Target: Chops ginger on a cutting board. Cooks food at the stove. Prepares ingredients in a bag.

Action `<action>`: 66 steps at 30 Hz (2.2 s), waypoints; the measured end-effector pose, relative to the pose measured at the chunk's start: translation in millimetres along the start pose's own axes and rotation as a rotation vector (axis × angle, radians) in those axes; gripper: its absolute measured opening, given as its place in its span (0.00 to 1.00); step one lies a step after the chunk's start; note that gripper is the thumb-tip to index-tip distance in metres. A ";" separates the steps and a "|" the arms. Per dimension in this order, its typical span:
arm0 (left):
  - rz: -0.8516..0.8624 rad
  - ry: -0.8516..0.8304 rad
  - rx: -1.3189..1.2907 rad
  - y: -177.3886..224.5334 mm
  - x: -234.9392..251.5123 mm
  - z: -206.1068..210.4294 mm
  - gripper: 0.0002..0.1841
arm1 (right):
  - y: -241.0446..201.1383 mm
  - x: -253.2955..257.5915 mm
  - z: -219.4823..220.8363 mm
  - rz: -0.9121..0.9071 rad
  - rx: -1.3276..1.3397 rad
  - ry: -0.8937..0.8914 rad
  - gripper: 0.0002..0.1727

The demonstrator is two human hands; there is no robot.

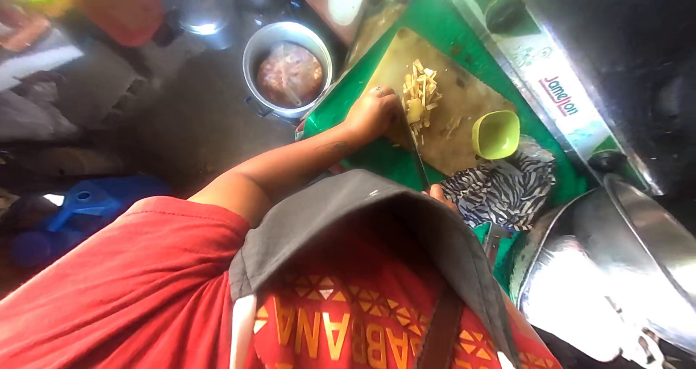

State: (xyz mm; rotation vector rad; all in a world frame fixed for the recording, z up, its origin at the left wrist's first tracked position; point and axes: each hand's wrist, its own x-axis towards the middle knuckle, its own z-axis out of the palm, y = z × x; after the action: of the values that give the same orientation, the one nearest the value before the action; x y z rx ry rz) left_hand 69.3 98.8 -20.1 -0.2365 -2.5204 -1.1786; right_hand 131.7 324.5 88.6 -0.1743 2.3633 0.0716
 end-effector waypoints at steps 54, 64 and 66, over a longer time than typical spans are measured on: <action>0.003 -0.405 -0.011 31.0 64.9 4.4 0.15 | 40.1 13.5 23.3 -0.285 0.719 0.455 0.19; 0.170 -0.123 0.065 4.7 8.3 -47.3 0.06 | 23.0 34.1 28.4 -0.387 0.524 0.310 0.19; 0.247 -0.208 0.077 -7.4 -9.8 -37.6 0.06 | 19.2 39.5 33.5 -0.369 0.433 0.344 0.19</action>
State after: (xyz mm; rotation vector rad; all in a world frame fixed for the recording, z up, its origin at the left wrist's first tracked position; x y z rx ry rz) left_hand 85.2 65.2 -6.7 -0.6611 -2.6104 -1.0031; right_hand 124.0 342.7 37.0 -0.4328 2.5745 -0.6898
